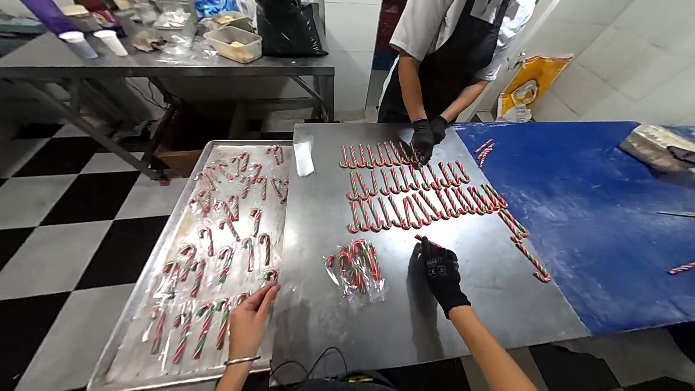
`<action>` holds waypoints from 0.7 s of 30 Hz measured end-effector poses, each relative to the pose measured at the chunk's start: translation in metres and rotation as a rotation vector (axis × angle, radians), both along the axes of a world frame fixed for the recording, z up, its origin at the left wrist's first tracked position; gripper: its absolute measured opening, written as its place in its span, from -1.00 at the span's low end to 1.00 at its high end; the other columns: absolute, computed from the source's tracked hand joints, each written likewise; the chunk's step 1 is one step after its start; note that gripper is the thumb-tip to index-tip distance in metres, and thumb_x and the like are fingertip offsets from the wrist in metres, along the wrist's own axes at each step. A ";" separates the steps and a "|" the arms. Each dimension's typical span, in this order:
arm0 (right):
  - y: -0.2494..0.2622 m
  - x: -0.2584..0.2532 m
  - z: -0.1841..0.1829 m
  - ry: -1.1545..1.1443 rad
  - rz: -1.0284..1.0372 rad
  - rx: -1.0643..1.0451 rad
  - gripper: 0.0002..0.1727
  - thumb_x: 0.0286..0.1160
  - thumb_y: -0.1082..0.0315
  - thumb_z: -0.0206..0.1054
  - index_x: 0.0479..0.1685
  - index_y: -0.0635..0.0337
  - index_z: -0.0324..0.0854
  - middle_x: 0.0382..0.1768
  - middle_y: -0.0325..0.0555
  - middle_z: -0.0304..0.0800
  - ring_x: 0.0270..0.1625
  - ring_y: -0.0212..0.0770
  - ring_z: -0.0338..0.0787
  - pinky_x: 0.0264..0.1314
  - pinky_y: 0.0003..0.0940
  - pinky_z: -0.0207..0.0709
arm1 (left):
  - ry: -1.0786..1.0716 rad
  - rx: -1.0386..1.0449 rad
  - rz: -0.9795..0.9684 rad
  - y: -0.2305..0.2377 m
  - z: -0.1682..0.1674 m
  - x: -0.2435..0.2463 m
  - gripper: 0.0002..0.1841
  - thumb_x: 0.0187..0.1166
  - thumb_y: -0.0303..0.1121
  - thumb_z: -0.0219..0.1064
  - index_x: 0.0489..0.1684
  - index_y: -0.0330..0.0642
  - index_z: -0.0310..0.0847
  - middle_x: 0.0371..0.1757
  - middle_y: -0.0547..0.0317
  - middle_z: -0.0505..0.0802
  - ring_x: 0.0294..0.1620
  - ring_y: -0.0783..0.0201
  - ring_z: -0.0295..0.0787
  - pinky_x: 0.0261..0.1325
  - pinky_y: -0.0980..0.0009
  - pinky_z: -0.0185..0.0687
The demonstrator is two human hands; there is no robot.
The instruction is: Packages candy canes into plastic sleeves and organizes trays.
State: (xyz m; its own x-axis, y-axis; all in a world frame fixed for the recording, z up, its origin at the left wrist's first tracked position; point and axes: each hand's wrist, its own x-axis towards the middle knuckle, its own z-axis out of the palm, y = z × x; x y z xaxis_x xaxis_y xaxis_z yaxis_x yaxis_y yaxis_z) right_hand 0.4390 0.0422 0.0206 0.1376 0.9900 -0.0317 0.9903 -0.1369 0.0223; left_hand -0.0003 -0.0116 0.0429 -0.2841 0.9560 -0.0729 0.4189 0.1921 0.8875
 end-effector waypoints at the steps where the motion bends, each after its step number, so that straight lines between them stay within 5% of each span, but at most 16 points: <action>1: 0.003 -0.007 0.004 -0.030 0.011 -0.049 -0.46 0.75 0.39 0.03 0.71 0.21 0.36 0.37 0.32 0.68 0.44 0.34 0.62 0.56 0.24 0.28 | 0.008 0.005 -0.037 0.001 0.002 -0.001 -0.69 0.69 -0.27 0.30 0.13 -0.29 0.83 -0.01 0.09 0.97 -0.04 0.43 0.91 0.19 0.43 0.75; 4: 0.006 -0.025 0.012 -0.054 0.032 -0.118 -0.42 0.76 0.39 0.03 0.77 0.26 0.25 0.22 0.43 0.70 0.35 0.44 0.63 0.49 0.32 0.31 | -0.037 0.016 -0.059 0.001 0.015 0.004 -0.75 0.63 -0.31 0.39 0.06 -0.28 0.85 -0.10 0.15 0.98 -0.10 0.44 0.92 0.15 0.45 0.78; 7: 0.003 -0.022 0.012 0.243 0.104 0.115 -0.44 0.64 0.35 0.17 0.65 0.21 0.45 0.19 0.33 0.77 0.27 0.35 0.74 0.37 0.30 0.51 | -0.111 0.178 -0.025 -0.002 0.031 0.017 -0.83 0.42 -0.39 0.56 -0.16 -0.28 0.90 -0.26 0.20 0.98 -0.25 0.52 0.91 -0.02 0.57 0.82; 10: -0.003 -0.031 0.028 0.695 0.108 0.452 -0.55 0.62 0.37 0.26 0.47 0.29 0.60 0.16 0.18 0.82 0.08 0.04 0.86 0.20 0.02 0.72 | -0.087 0.395 -0.124 -0.005 0.035 0.026 -0.82 0.39 -0.42 0.57 -0.16 -0.33 0.91 -0.22 0.13 0.99 -0.17 0.42 0.95 0.08 0.49 0.85; 13: -0.027 -0.084 0.096 1.094 0.032 0.566 -0.50 0.54 0.35 0.32 0.47 0.29 0.50 0.12 -0.07 0.88 -0.08 -0.29 0.90 -0.09 -0.32 0.79 | -0.086 0.548 -0.240 -0.004 0.039 0.037 -0.80 0.45 -0.37 0.56 -0.10 -0.28 0.92 -0.15 0.14 0.99 -0.08 0.37 0.95 0.16 0.41 0.86; 15: -0.052 -0.130 0.139 1.275 0.137 0.613 -0.42 0.46 0.41 0.34 0.51 0.38 0.41 0.11 -0.09 0.89 -0.02 -0.26 0.92 -0.01 -0.34 0.84 | -0.072 0.605 -0.289 -0.005 0.046 0.044 -0.78 0.48 -0.32 0.55 -0.07 -0.26 0.92 -0.11 0.15 0.99 -0.04 0.36 0.95 0.21 0.40 0.84; 18: -0.078 -0.178 0.163 1.359 0.317 0.682 -0.51 0.49 0.40 0.40 0.45 -0.03 0.60 0.10 -0.27 0.91 0.08 -0.28 0.91 0.13 -0.33 0.84 | -0.066 0.649 -0.346 -0.010 0.057 0.054 -0.77 0.51 -0.29 0.53 -0.03 -0.21 0.92 -0.07 0.17 0.99 0.01 0.35 0.94 0.27 0.37 0.82; 21: -0.081 -0.195 0.159 1.329 0.415 0.732 -0.60 0.50 0.44 0.39 0.32 -0.02 0.71 0.09 -0.28 0.92 0.17 -0.32 0.88 0.23 -0.40 0.80 | -0.065 0.703 -0.385 -0.016 0.068 0.060 -0.76 0.57 -0.26 0.48 0.03 -0.19 0.91 -0.04 0.18 0.99 0.05 0.36 0.93 0.31 0.39 0.78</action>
State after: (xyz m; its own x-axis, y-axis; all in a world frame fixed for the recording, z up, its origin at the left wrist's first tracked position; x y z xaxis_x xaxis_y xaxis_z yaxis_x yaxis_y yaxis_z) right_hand 0.2440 -0.0386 0.1797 0.1276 0.8040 0.5807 0.2165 0.5488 -0.8074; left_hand 0.0601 -0.0275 0.1110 0.0591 0.8143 0.5774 0.2849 -0.5681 0.7720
